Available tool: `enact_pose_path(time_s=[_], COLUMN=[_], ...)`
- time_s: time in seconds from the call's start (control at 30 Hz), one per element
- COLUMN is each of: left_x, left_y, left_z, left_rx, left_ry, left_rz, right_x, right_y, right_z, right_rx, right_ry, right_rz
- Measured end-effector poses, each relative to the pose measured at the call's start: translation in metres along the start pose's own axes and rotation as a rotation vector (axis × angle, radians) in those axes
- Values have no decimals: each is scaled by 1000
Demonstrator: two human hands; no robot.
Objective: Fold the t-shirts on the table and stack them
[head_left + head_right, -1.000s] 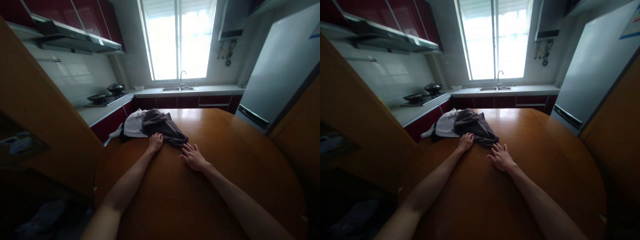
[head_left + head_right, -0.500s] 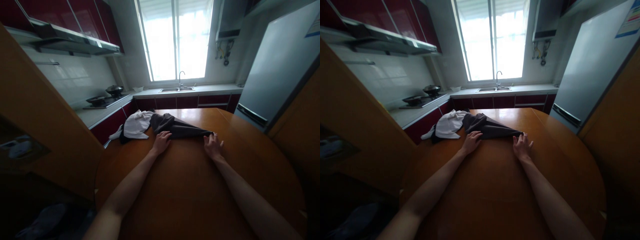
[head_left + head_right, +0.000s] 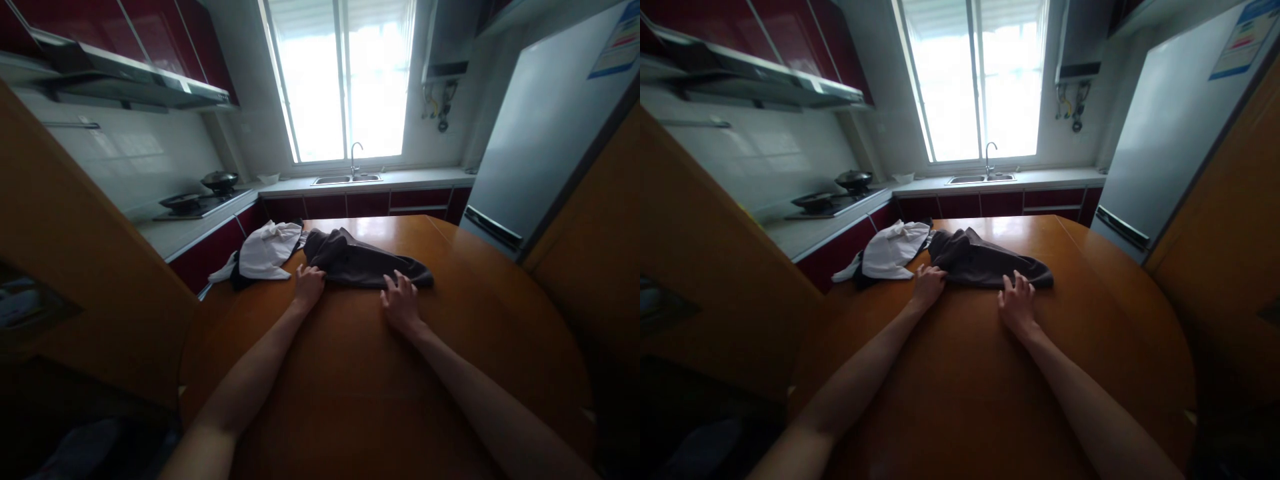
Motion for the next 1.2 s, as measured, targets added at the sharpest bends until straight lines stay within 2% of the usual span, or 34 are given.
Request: enact_pose_path(time_s=[0.1, 0.2, 0.3, 0.4, 0.43, 0.5, 0.6, 0.67, 0.73, 0.8, 0.87, 0.93, 1.0, 1.1, 1.2], left_x=[-2, 1, 12, 20, 19, 14, 5, 3, 3, 3, 5, 6, 5, 1, -1], left_y=[6, 8, 10, 18, 22, 27, 28, 22, 13, 2, -12, -24, -28, -22, -10], left_z=[-16, -49, -90, -115, -116, -103, -52, -13, 20, 46, 61, 63, 56, 41, 24], left_rx=[9, 116, 277, 394, 410, 403, 327, 280, 261, 264, 273, 260, 229, 189, 165], left_ry=[-81, -311, -592, -712, -697, -565, -210, -16, 100, 195, 286, 322, 295, 206, 106], left_rz=[-12, 28, 121, 106, 61, -80, -299, -370, -379, -340, -239, -119, -54, -57, -109], right_x=[3, -5, -20, -36, -40, -45, -44, -37, -24, -7, 11, 20, 20, 8, -14], right_y=[-15, -22, -22, -17, -15, -7, 9, 15, 14, 9, 2, -4, -6, -5, -2], right_z=[3, -10, -38, -74, -85, -99, -93, -69, -35, 0, 28, 42, 45, 36, 6], right_rx=[47, 98, 97, 70, 62, 57, 50, 13, -43, -86, -102, -99, -80, -19, 46], right_ry=[5, -33, -109, -243, -287, -365, -372, -253, -66, 136, 286, 348, 341, 310, 206], right_rz=[110, 159, 163, 155, 146, 96, -30, -57, -12, 70, 157, 225, 251, 225, 145])
Point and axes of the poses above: each hand's wrist, its own x-axis away from the middle knuckle, its own y-axis out of the back of the hand, z = x × y, the point moved 8 cm from there along -x, towards the middle knuckle, and after that the axes turned 10 degrees about -y, right-handed, at the moved point
